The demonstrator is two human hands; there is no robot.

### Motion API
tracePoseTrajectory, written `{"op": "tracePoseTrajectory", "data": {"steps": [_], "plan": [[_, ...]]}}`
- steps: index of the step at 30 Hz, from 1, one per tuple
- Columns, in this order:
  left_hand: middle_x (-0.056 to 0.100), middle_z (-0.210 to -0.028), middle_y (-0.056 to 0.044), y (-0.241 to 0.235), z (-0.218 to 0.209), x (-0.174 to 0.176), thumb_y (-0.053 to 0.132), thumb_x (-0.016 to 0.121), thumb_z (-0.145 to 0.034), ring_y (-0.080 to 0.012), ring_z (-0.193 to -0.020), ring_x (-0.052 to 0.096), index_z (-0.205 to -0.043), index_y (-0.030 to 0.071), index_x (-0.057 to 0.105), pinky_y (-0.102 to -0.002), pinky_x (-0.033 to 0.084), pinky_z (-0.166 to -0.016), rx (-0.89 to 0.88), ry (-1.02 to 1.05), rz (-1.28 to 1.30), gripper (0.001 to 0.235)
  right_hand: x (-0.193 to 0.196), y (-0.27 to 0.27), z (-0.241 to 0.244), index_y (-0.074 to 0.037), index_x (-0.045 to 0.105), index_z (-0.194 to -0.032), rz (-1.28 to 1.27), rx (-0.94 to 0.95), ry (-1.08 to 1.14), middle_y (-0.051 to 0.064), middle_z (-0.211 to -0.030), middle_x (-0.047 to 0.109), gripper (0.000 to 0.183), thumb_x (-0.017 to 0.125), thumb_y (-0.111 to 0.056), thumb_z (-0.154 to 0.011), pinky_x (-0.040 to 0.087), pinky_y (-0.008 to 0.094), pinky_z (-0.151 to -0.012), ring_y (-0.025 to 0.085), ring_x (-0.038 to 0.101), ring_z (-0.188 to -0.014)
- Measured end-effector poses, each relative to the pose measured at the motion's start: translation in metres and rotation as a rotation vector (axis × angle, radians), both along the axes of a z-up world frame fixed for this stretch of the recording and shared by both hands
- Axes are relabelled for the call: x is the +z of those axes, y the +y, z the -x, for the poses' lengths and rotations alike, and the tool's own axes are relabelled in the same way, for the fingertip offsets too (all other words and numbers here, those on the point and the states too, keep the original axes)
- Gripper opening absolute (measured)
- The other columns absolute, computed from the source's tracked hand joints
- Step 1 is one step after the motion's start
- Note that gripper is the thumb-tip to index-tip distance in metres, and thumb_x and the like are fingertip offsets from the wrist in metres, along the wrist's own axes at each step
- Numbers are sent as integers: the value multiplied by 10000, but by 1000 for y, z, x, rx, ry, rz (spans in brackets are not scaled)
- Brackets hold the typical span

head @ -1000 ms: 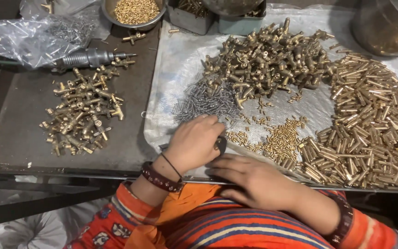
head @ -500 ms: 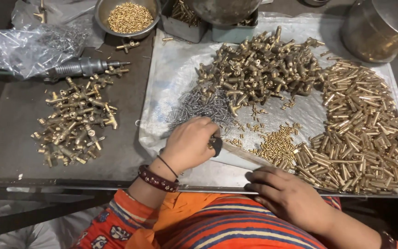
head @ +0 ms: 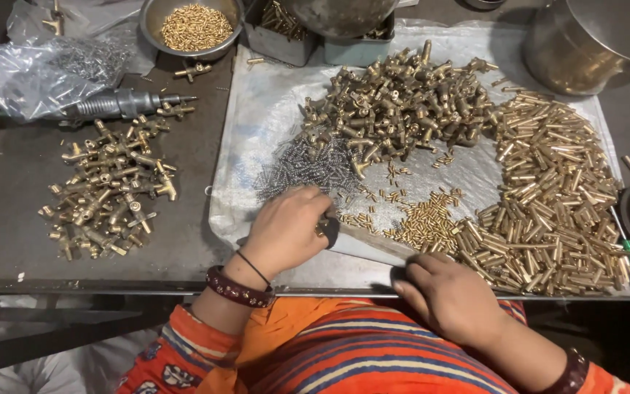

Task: Assembling small brass valve components and fittings by hand at a workbench.

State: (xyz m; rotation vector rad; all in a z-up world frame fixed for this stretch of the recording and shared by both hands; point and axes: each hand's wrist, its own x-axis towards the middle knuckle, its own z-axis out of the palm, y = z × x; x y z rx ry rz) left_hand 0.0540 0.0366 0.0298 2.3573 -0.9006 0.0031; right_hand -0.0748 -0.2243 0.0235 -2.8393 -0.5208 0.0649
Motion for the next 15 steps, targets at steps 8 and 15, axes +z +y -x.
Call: {"op": "tracePoseTrajectory", "data": {"steps": [8,15], "plan": [[646,-920,-104,5,4,-8,146,697,-775,-319,-950,640,-891,68,683,-454,534,-802,-22,-47,6,141,20,-3,-42,-180,818,-969,-87,-248,308,94,-788,768,306,653,-428,-900,576,430,-636,332,722,-662],[618,-928,-95,4,2,-13,149,713,-786,-314,-953,632,-914,83,665,-448,536,-791,-18,-166,97,152,64,1,-95,-8,691,-981,24,28,-686,188,-1091,709,269,787,-180,-798,527,449,-844,387,670,-984]]}}
